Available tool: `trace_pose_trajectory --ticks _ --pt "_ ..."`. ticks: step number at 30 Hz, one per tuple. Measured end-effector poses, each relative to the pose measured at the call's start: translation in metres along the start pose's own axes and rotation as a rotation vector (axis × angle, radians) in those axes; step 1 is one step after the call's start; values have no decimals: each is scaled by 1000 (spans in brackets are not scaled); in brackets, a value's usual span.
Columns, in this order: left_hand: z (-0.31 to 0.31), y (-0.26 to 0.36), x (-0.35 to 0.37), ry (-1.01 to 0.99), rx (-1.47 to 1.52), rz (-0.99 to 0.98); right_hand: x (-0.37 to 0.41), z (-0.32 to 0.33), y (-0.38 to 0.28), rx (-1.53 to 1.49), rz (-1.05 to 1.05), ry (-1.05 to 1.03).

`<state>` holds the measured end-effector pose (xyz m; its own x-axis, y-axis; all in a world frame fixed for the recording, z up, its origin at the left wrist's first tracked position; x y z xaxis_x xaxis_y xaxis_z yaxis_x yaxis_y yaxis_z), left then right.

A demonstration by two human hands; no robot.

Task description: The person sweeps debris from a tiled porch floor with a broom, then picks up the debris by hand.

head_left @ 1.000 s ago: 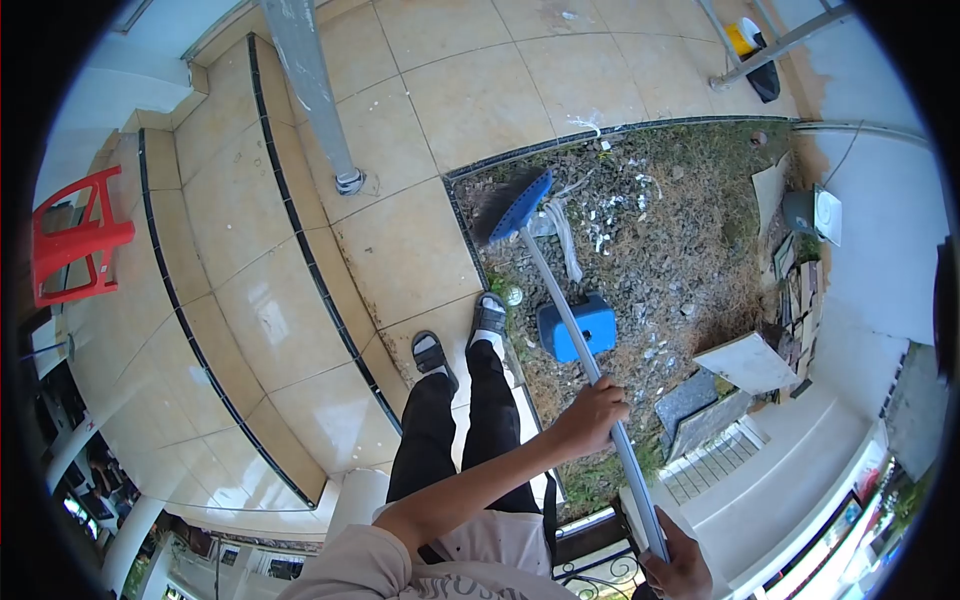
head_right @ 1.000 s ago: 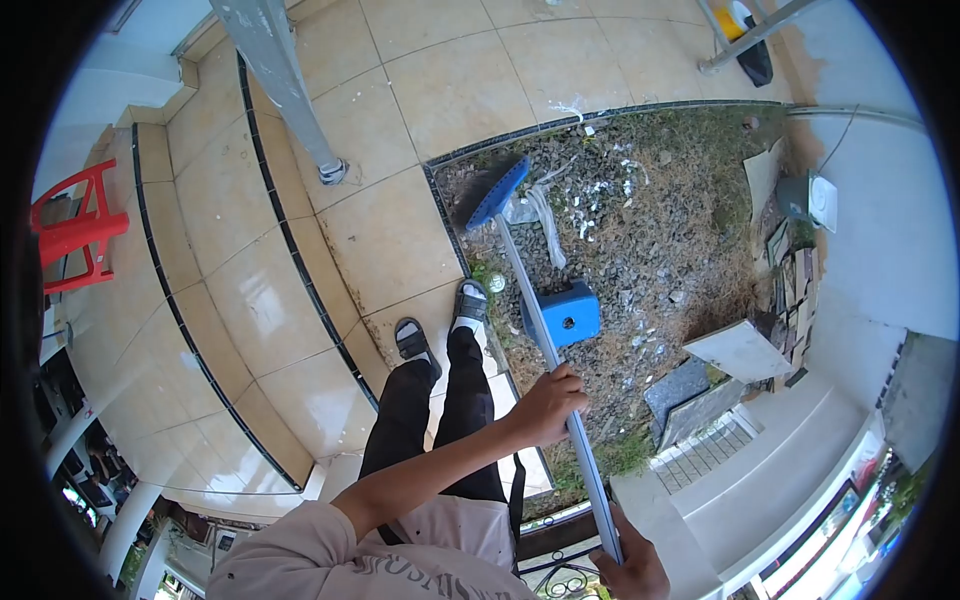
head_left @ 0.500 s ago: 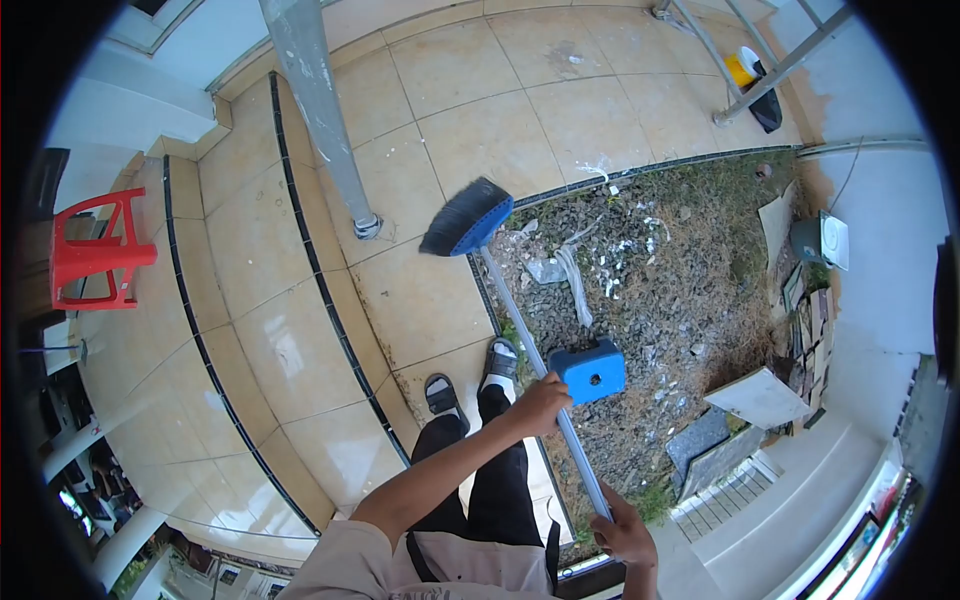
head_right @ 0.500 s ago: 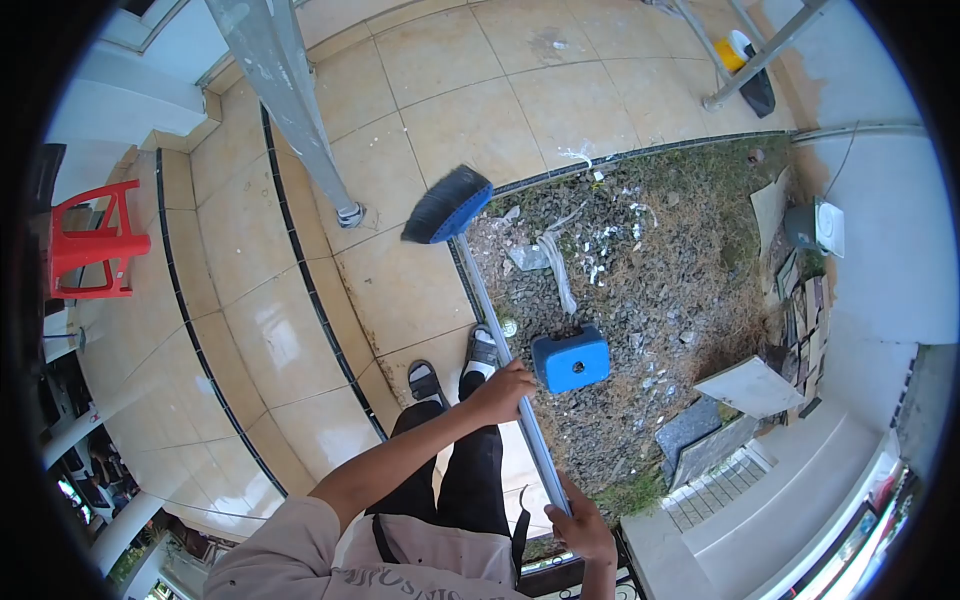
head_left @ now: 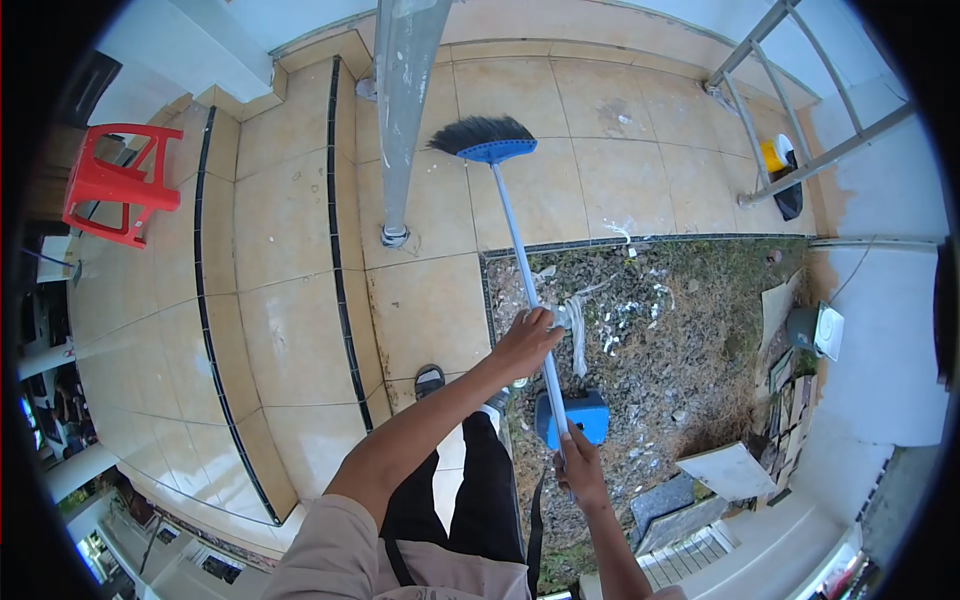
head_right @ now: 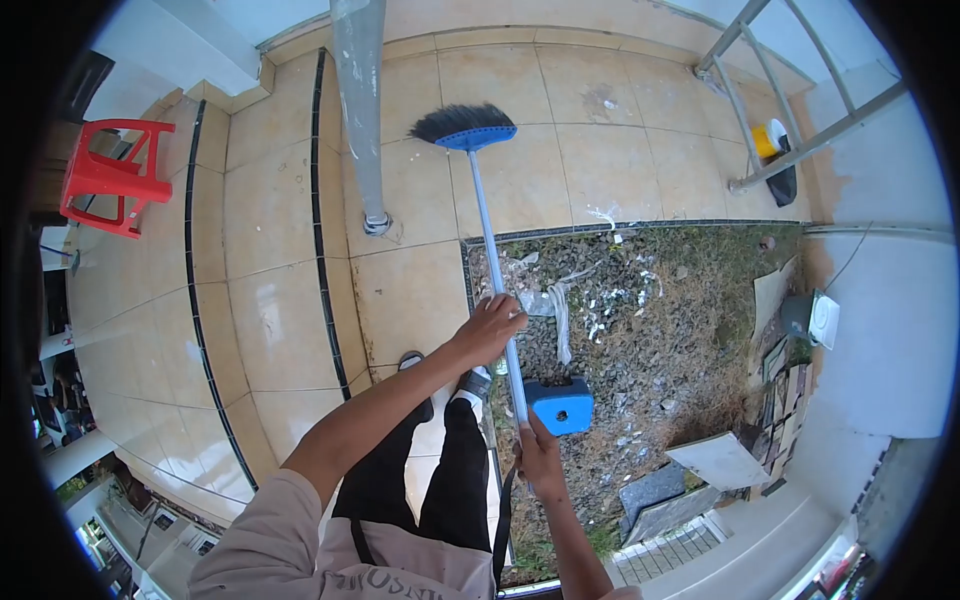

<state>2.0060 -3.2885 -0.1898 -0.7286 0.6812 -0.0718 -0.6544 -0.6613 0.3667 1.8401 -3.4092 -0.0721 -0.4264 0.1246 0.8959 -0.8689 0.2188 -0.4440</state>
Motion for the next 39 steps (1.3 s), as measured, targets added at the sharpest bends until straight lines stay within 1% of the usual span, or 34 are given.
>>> trace_pose_trajectory --ticks 2,3,4,5,6,7,9,10,11,12,13,15,16,17,18,19,20,21,22,23,24,26,27,29,30,31,32,33,34,35,36,37,38,39 --pt "21 -38 -3 105 -84 207 -81 -42 -47 63 153 -48" --pt "36 -48 7 111 3 291 -119 -63 -75 18 166 -52" --pt "49 -58 21 116 89 371 -155 -87 -112 51 211 -50" --pt "52 -64 41 81 218 464 -193 -105 -147 45 249 -58" --pt "50 -67 66 72 282 535 -225 -122 -186 97 322 -127" --pt "39 -68 96 108 281 550 -254 -136 -217 14 273 -133" --pt "24 -64 155 -22 344 647 -285 -153 -260 3 114 -96" --pt "16 -59 183 -17 427 695 -284 -152 -254 3 99 -83" --pt "7 -52 207 28 386 702 -274 -146 -238 0 82 -64" --pt "5 -47 223 27 449 731 -264 -135 -221 -3 70 -40" --pt "5 -39 238 22 518 761 -261 -109 -185 -3 29 -63" --pt "14 -30 252 6 627 817 -191 -70 -109 78 -30 111" --pt "20 -28 252 -5 666 845 -150 -44 -64 -12 -95 119" --pt "25 -28 248 -17 705 876 -97 -25 -30 30 -154 180" --pt "27 -30 242 16 702 846 -45 -7 2 -31 -211 173" --pt "27 -29 238 42 702 819 10 -2 25 -33 -185 242" --pt "28 -28 233 65 700 789 53 12 59 -47 -219 262" --pt "29 -26 223 29 690 786 97 14 82 -52 -247 309" --pt "29 -20 211 7 679 714 129 18 108 -72 -274 364" --pt "29 -11 195 -12 665 644 156 22 129 5 -248 385" --pt "29 -1 179 -36 649 572 170 25 140 78 -223 405" --pt "28 28 138 -98 677 366 171 22 133 -10 -227 419" --pt "34 43 115 -35 620 206 166 20 129 -59 -230 427" --pt "29 73 69 47 498 -125 121 11 102 -172 -166 437" --pt "20 86 48 62 433 -297 88 10 84 -150 -115 415" --pt "11 91 22 32 374 -370 53 6 59 -140 -48 405" --pt "3 89 -6 2 316 -443 13 6 31 -117 54 341" --pt "-12 78 -36 -76 209 -447 -27 6 0 -136 132 286" --pt "-26 64 -69 -154 101 -450 -66 2 -39 -131 170 305" --pt "-27 42 -105 -297 -39 -448 -105 3 -76 -46 261 234" --pt "-34 17 -141 -416 -122 -391 -146 8 -109 -4 270 222" --pt "-59 -14 -172 -223 -97 -294 -172 3 -145 -77 285 230" --pt "-49 -39 -199 -256 -172 -264 -209 6 -167 -157 321 131" --pt "-39 -54 -218 -278 -219 -194 -229 3 -193 -159 301 76"
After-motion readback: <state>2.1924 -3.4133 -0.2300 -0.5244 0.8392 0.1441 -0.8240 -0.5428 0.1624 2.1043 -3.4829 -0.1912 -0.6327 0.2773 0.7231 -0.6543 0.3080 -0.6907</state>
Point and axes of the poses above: each hand's wrist, its own x-axis away from the middle knuckle, its own z-axis out of the back of the hand, y = z × x, the point moved 2 cm from there along -x, towards the middle knuckle, and after that the axes turned 10 degrees about -x, right-handed, at the moved point
